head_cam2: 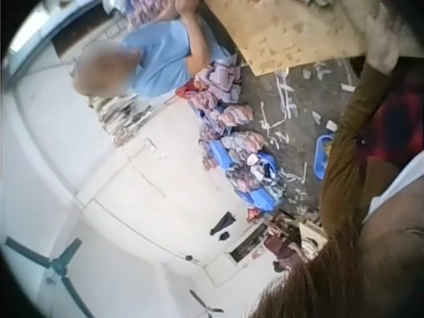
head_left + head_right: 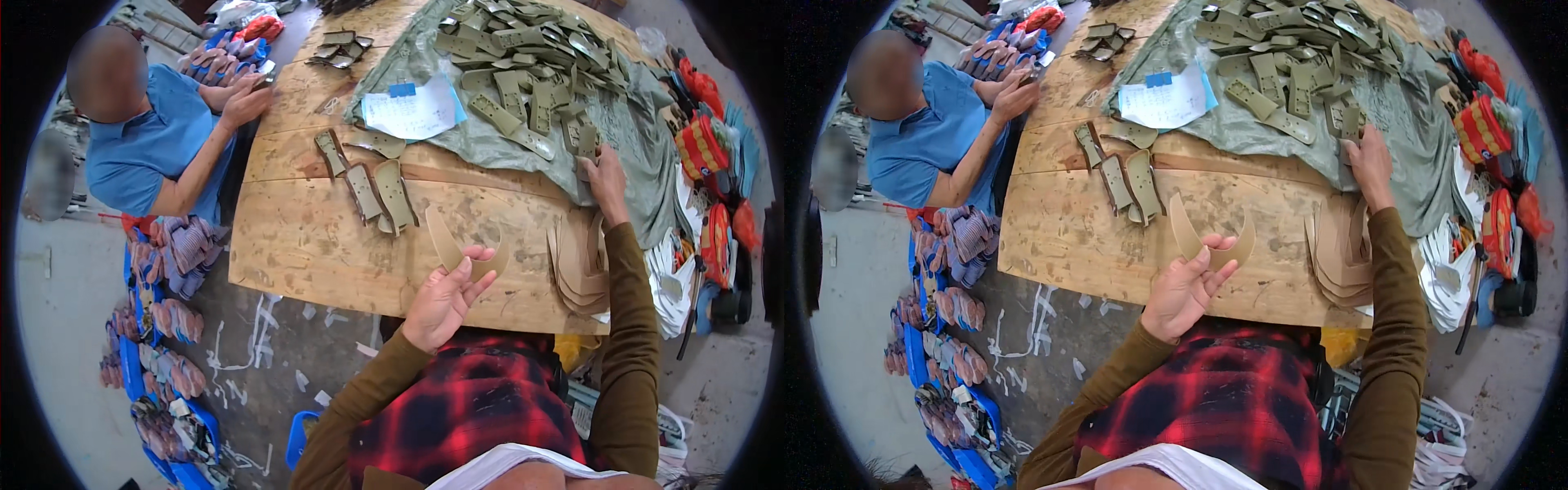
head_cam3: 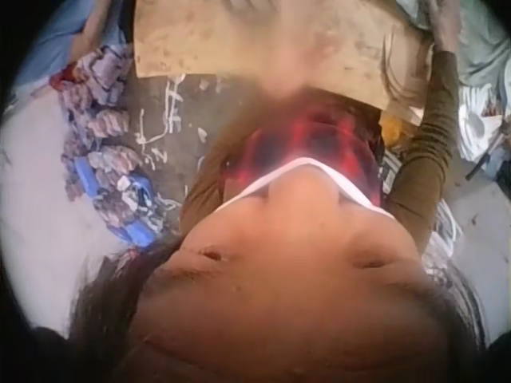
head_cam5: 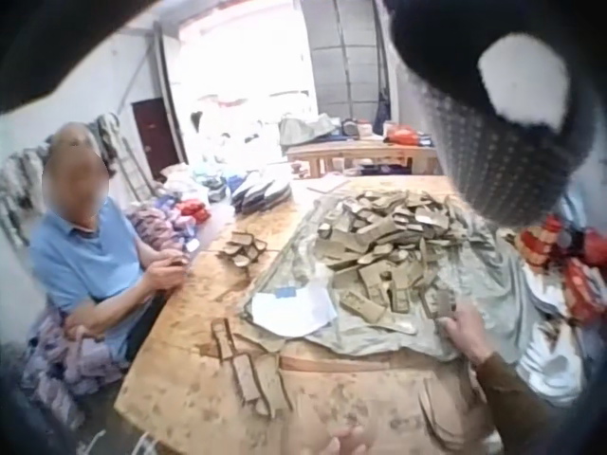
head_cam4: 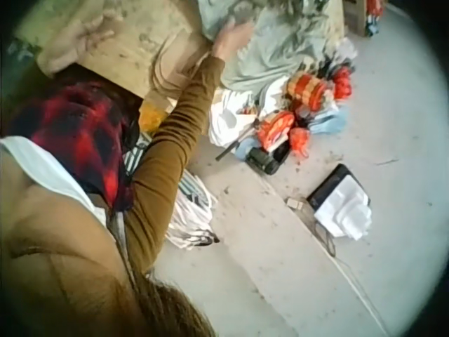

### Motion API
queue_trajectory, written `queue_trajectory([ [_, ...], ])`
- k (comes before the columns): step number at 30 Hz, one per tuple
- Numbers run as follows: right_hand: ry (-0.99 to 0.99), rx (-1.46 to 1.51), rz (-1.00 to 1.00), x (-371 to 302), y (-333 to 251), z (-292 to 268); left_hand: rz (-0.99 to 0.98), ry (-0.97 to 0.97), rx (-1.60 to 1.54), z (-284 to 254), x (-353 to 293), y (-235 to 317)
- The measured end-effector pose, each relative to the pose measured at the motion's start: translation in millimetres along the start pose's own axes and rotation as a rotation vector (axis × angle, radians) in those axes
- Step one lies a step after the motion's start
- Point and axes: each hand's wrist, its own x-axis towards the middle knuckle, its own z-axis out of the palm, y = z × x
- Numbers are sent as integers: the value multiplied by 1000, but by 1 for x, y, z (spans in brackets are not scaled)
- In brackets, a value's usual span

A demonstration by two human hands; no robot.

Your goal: The person repeatedly picks up small beige leather-like shoe parts from a pile on a wooden table, folds them, and places them into a brown shoe last. The person handles the parts one at a time, manipulating them with both hands to fit them into the mold.

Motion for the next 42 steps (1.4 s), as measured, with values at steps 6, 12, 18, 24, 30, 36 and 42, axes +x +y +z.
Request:
queue_trajectory([
  [6, -184, 1090, 462, -24, -7, -53, -78, -37, -182, 12, 1, 0],
  [12, -310, 1478, 419, -114, -83, -98, -92, -62, -151, 15, 2, -6],
  [18, -367, 1240, 219, -167, -131, -118, -178, -14, -211, 28, 0, -13],
  [24, -357, 739, -343, -164, -138, -114, -208, -8, -169, 29, 1, -21],
  [30, -326, 741, -414, -168, -134, -103, -221, 8, -122, 26, 1, -23],
  [36, -372, 722, -439, -169, -126, -100, -223, -23, -88, 26, 0, -22],
  [42, -342, 728, -431, -168, -133, -107, -232, -20, -65, 26, 0, -22],
])
